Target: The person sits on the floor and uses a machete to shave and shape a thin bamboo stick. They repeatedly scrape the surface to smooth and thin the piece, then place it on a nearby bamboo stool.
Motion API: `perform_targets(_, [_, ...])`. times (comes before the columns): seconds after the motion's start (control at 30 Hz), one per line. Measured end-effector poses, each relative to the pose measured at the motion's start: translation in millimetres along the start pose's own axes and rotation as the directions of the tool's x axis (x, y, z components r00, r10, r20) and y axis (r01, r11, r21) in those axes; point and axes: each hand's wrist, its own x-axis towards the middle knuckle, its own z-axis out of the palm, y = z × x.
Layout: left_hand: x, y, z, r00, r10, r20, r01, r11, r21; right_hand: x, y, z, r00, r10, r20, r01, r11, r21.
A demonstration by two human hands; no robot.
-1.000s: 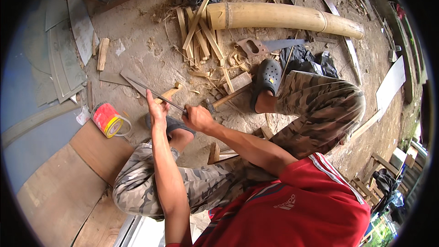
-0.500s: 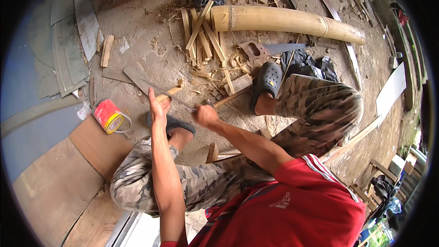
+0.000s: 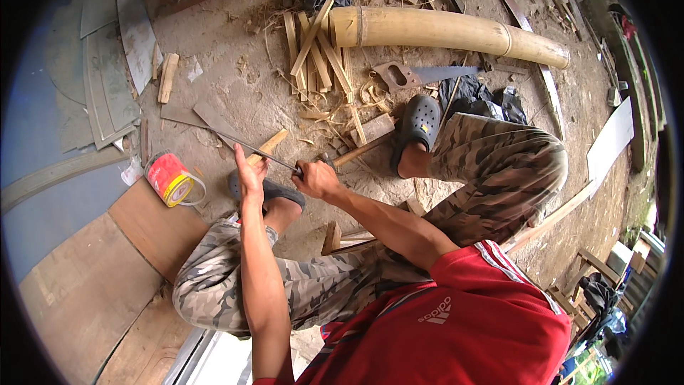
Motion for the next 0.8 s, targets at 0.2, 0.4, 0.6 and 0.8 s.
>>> perform_targets(0.2, [-11.1,5.9,11.3,0.996,0.059,0.063,-0.064,0.995,0.076,17.2,58.2,9.3,0.95,0.31,0.048,-0.308,0.95,-0.052])
perform_targets(0.4, [-5.4,-3.3,12.3,0.993,0.107,0.048,-0.111,0.989,0.097,15.2,29.6,-0.6,0.996,0.087,-0.015,-0.087,0.995,-0.039])
perform_targets(0.6, [-2.8,-4.0,4.2,0.99,0.127,0.062,-0.131,0.989,0.075,29.5,40.6,-7.4,0.991,0.134,0.016,-0.131,0.984,-0.123])
perform_targets(0.8, [-7.8,-10.7,2.8,0.993,0.09,0.082,-0.097,0.991,0.092,35.8,43.5,-6.0,0.985,0.171,0.005,-0.168,0.975,-0.143])
